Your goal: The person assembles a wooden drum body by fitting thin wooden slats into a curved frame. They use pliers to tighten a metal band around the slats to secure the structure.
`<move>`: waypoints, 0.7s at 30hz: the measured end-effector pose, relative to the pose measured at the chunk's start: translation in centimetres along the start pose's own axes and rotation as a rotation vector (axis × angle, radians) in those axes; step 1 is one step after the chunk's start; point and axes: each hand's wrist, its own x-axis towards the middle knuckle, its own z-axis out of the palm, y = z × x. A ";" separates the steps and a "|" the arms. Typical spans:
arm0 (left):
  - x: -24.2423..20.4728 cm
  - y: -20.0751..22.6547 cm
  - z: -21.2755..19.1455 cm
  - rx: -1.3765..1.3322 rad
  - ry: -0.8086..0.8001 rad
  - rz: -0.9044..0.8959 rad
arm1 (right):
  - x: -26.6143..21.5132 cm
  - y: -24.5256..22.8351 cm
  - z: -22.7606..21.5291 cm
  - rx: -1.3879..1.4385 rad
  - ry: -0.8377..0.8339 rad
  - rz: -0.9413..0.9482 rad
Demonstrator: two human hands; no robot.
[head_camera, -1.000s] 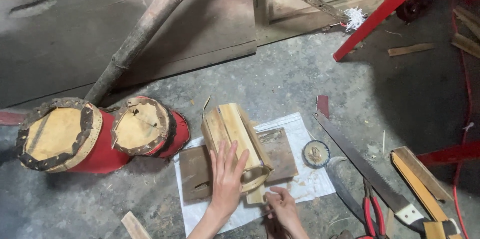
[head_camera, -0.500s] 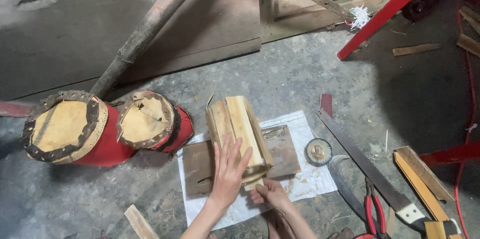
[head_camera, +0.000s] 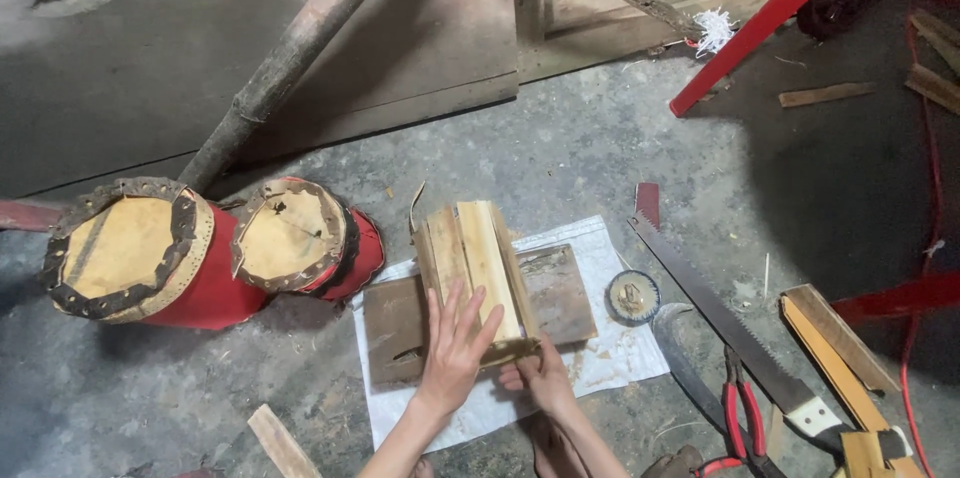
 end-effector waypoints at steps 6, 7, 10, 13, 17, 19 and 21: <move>0.2 -0.6 0.6 0.018 0.026 0.009 | 1.2 0.3 0.0 0.123 0.035 0.034; 0.4 -0.7 0.5 0.017 0.033 0.009 | 1.3 0.3 0.0 0.120 0.029 0.029; 0.8 -1.2 0.5 0.011 0.041 -0.002 | 2.1 0.6 -0.1 0.135 0.016 -0.004; 1.3 -1.5 0.3 0.009 0.042 -0.026 | 2.1 -0.6 0.6 0.133 0.028 -0.013; 1.4 -2.0 0.5 0.008 0.039 -0.036 | 1.6 -2.3 1.6 0.092 0.075 0.048; 1.5 -1.7 0.1 0.005 0.028 -0.032 | 1.4 -2.7 1.8 0.092 0.077 0.061; 1.4 -1.6 0.2 0.001 0.018 -0.024 | 1.6 -2.5 1.6 0.093 0.082 0.071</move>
